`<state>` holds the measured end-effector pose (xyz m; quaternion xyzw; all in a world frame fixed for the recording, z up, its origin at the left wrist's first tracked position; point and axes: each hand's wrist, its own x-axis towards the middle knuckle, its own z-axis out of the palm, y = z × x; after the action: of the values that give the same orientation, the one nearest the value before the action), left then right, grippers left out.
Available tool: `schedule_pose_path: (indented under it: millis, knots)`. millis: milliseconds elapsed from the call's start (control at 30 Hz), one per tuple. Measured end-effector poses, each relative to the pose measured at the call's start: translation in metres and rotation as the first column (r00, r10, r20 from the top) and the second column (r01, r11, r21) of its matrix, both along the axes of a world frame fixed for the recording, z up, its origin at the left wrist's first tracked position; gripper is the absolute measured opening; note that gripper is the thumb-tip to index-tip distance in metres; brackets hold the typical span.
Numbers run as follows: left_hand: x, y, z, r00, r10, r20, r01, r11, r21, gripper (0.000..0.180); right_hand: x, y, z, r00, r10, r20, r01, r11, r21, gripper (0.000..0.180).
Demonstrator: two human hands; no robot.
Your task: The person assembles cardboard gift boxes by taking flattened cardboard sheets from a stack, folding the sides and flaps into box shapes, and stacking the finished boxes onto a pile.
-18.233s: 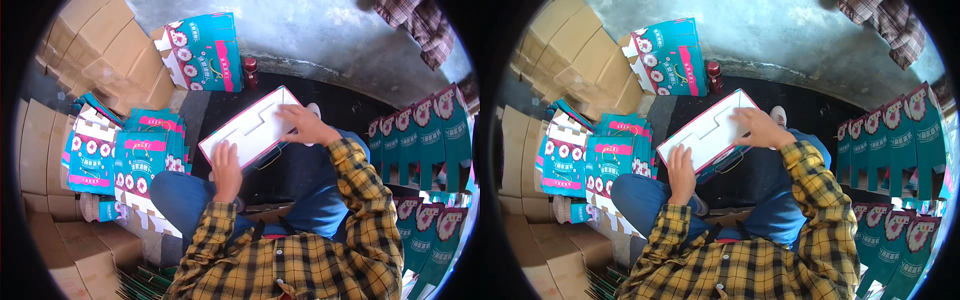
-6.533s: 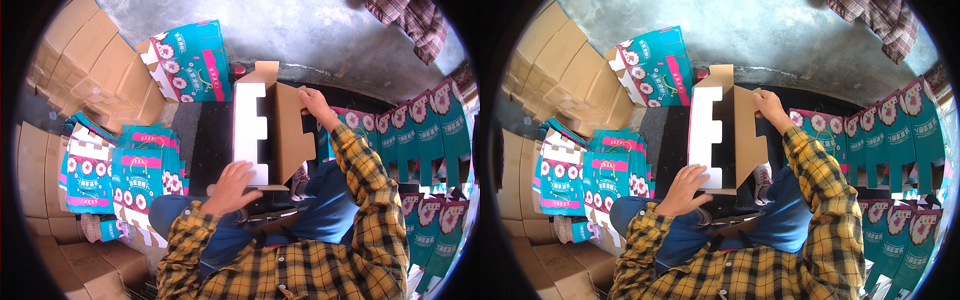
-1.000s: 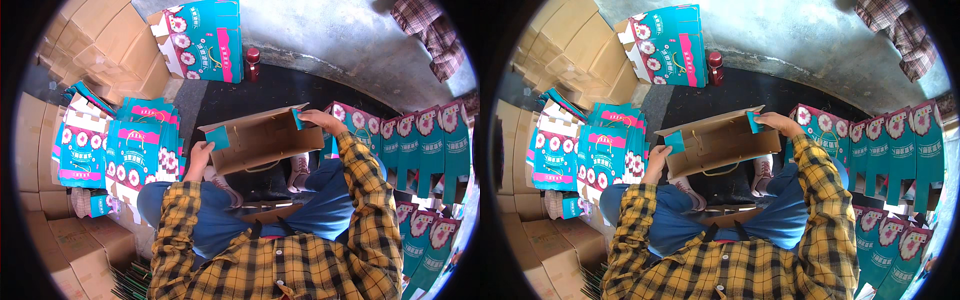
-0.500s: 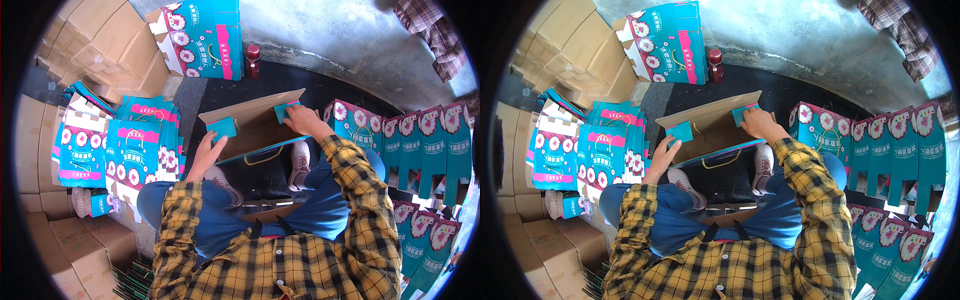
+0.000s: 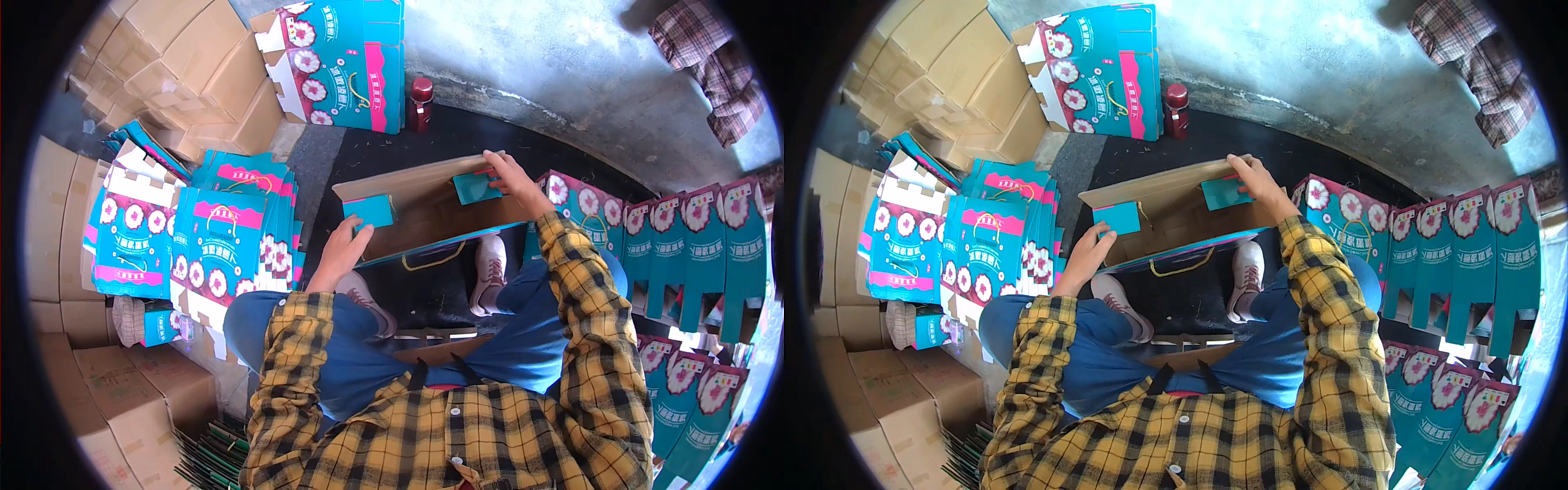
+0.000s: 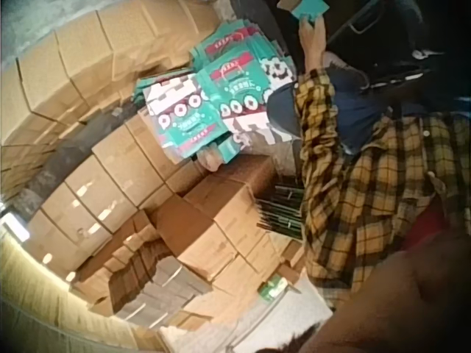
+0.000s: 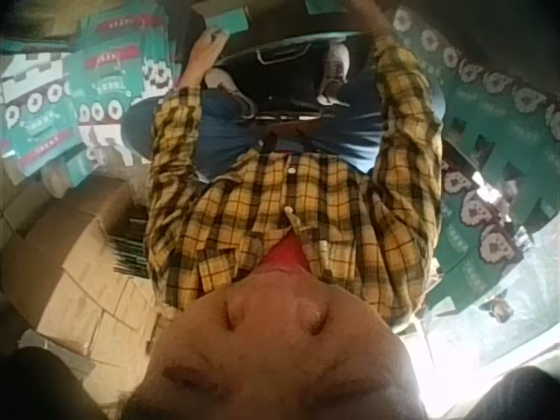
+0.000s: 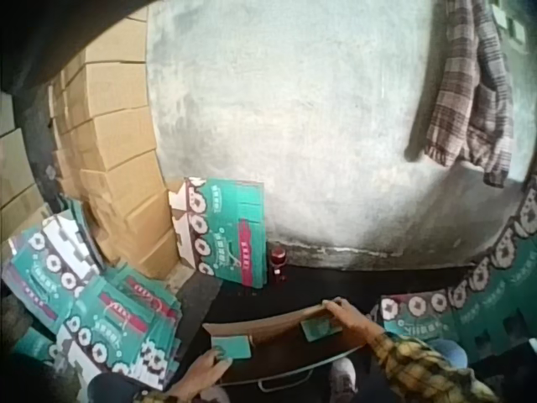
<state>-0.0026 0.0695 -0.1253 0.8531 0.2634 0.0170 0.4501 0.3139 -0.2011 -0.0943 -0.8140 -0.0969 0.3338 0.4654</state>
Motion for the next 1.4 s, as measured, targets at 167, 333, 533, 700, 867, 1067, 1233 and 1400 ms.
schedule_pose_path:
  millis: [167, 333, 533, 700, 867, 1067, 1233, 1400]
  knots:
    - [0.004, -0.004, 0.011, 0.998, 0.054, -0.032, -0.053, 0.998, 0.030, 0.063, -0.003, -0.017, 0.004, 0.988, 0.062, -0.142, -0.047, 0.993, 0.106, 0.095]
    - [-0.004, 0.002, 0.027, 0.991, 0.124, -0.051, -0.124, 0.992, -0.001, 0.058, 0.010, -0.027, -0.007, 0.982, 0.168, -0.082, -0.164, 0.985, 0.054, 0.093]
    - [-0.005, 0.004, 0.034, 0.986, 0.093, -0.140, -0.100, 0.994, -0.041, 0.056, 0.010, -0.022, -0.027, 0.664, 0.620, 0.419, -0.434, 0.775, -0.460, 0.086]
    - [-0.006, 0.015, 0.010, 0.993, 0.116, -0.021, -0.118, 0.990, -0.084, 0.077, -0.013, -0.005, -0.019, 0.611, 0.688, 0.391, -0.322, 0.668, -0.671, 0.089]
    - [-0.002, 0.011, 0.013, 0.933, 0.357, -0.041, -0.334, 0.820, -0.464, 0.090, -0.017, -0.002, -0.023, 0.573, 0.726, 0.380, -0.243, 0.593, -0.767, 0.093]
    - [-0.005, 0.007, -0.040, 0.995, 0.093, -0.030, -0.098, 0.951, -0.294, 0.067, -0.020, -0.006, -0.023, 0.513, 0.737, 0.440, -0.176, 0.592, -0.786, 0.089]
    - [-0.011, 0.011, -0.035, 0.989, -0.113, -0.093, 0.100, 0.986, -0.132, 0.071, -0.007, -0.018, 0.005, 0.403, 0.747, 0.529, -0.082, 0.605, -0.792, 0.062]
    - [-0.006, 0.005, -0.023, 0.995, -0.095, -0.037, 0.086, 0.979, -0.186, 0.061, 0.015, -0.042, 0.033, 0.828, 0.550, 0.111, -0.413, 0.730, -0.545, 0.090]
